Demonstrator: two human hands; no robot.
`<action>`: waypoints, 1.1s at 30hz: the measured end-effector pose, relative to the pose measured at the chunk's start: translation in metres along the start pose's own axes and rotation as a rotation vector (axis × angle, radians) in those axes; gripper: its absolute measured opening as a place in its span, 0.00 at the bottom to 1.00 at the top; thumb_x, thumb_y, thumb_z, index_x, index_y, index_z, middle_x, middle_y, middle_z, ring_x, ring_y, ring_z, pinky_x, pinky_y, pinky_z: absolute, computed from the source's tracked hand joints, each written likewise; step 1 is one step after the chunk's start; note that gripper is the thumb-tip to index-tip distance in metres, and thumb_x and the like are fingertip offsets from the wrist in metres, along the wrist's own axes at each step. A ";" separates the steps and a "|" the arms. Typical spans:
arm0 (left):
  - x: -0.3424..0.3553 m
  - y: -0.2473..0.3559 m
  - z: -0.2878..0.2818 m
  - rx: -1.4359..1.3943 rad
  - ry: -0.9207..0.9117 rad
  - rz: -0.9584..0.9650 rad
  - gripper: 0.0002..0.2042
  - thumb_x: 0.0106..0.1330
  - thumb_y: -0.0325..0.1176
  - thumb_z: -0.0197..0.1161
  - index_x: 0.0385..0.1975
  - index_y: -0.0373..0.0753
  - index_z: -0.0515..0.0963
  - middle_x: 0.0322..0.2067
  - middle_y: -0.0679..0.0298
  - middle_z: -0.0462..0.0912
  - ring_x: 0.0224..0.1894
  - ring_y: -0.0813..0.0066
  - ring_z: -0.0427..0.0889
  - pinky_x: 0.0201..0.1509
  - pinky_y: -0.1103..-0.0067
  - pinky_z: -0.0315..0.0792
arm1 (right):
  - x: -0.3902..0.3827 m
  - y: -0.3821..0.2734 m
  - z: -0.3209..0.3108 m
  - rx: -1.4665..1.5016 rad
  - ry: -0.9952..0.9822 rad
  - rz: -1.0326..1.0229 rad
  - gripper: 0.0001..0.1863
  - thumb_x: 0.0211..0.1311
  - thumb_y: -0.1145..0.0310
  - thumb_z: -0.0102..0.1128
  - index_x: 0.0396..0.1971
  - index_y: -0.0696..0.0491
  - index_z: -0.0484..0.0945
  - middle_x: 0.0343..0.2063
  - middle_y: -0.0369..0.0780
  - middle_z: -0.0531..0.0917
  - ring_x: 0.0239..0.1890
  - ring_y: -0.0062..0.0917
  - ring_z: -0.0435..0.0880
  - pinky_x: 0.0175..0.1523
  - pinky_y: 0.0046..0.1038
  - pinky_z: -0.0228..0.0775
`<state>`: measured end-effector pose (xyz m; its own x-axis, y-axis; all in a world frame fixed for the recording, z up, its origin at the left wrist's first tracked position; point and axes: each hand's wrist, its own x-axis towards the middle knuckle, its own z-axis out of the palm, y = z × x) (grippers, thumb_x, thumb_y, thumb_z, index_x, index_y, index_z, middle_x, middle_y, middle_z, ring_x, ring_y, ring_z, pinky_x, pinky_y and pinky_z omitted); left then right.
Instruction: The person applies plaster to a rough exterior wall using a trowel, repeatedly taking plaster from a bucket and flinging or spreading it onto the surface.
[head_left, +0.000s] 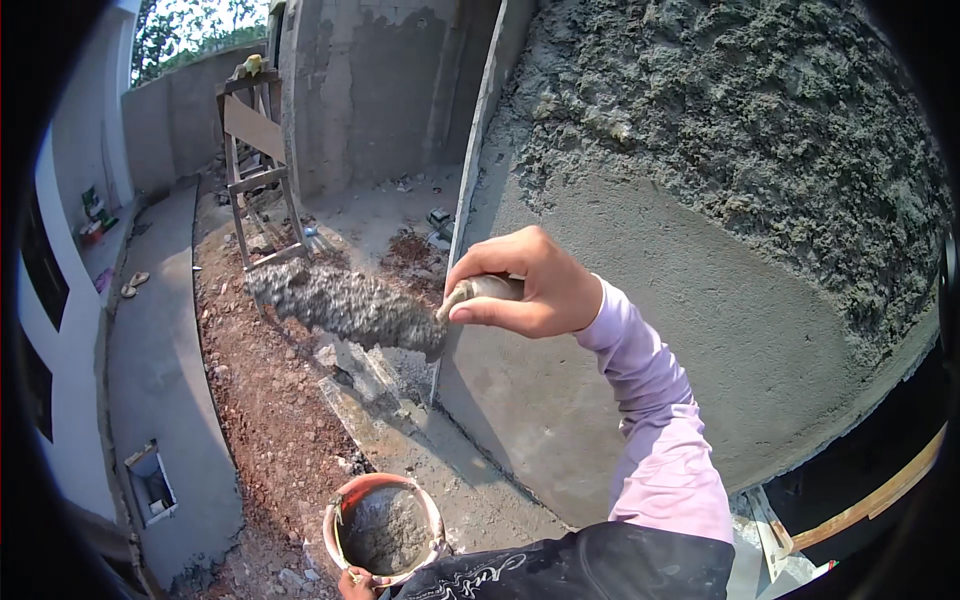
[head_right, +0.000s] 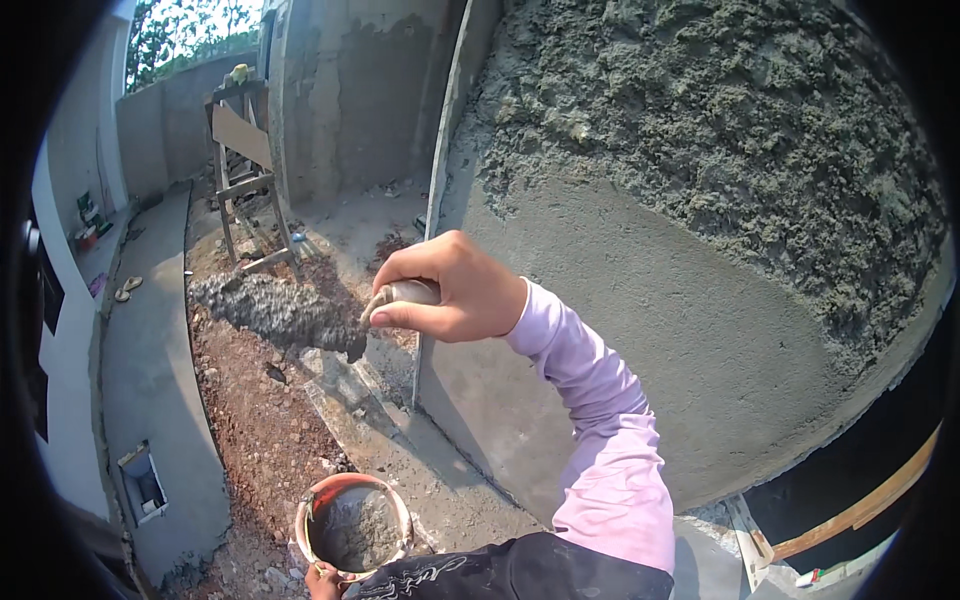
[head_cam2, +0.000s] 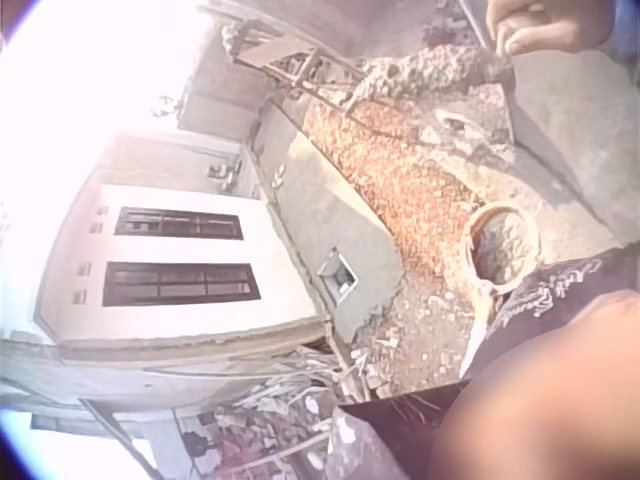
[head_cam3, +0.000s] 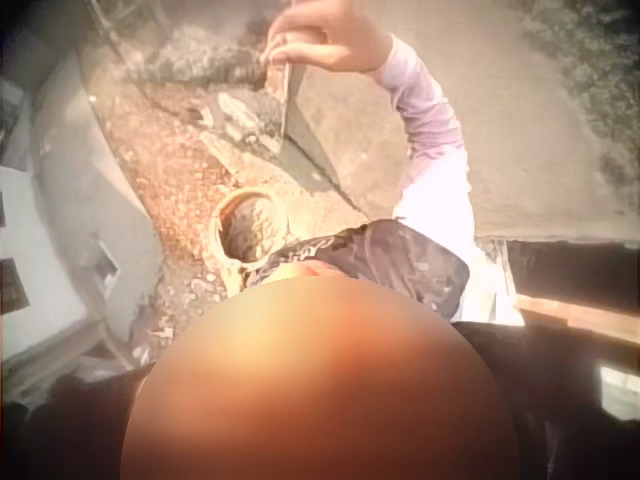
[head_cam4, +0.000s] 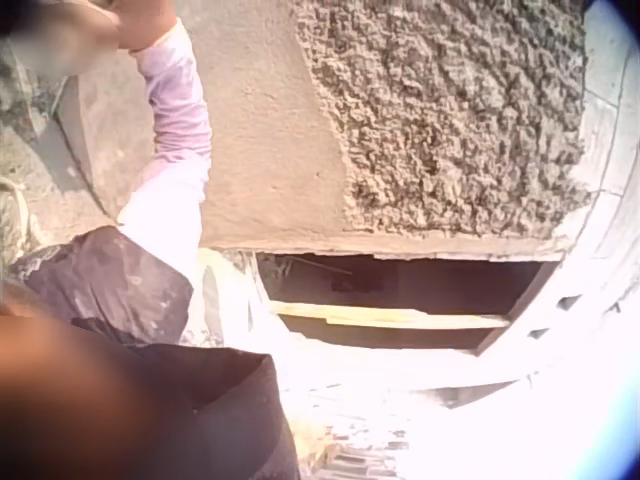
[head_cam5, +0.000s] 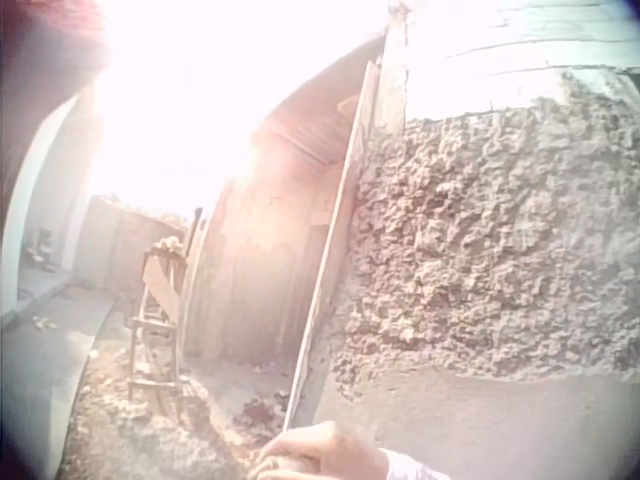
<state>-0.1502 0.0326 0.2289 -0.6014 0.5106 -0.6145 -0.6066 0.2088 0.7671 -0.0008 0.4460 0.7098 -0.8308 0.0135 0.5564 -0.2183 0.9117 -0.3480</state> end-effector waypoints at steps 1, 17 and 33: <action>-0.002 0.003 -0.003 0.006 0.017 0.004 0.08 0.56 0.14 0.49 0.30 0.36 0.68 0.25 0.61 0.72 0.22 0.69 0.78 0.32 0.68 0.85 | 0.019 0.000 -0.028 0.022 -0.058 0.099 0.15 0.58 0.61 0.70 0.37 0.58 0.83 0.22 0.36 0.83 0.21 0.15 0.79 0.28 0.21 0.71; 0.016 -0.011 -0.014 0.079 -0.041 0.077 0.07 0.57 0.15 0.50 0.29 0.35 0.68 0.23 0.61 0.72 0.21 0.70 0.77 0.31 0.68 0.85 | -0.144 0.018 -0.077 -0.119 1.073 0.767 0.12 0.70 0.65 0.53 0.32 0.59 0.78 0.21 0.36 0.80 0.16 0.13 0.75 0.19 0.16 0.66; -0.021 0.014 0.041 0.268 -0.338 0.168 0.04 0.64 0.20 0.56 0.28 0.35 0.70 0.35 0.64 0.65 0.24 0.73 0.81 0.30 0.77 0.82 | -0.321 0.012 0.426 -0.204 -0.694 0.497 0.11 0.44 0.71 0.64 0.30 0.59 0.80 0.38 0.51 0.81 0.37 0.41 0.85 0.42 0.40 0.78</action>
<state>-0.1245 0.0589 0.2603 -0.4493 0.7900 -0.4172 -0.3329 0.2854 0.8988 0.0455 0.2774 0.2058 -0.9437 0.2363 -0.2317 0.2924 0.9231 -0.2498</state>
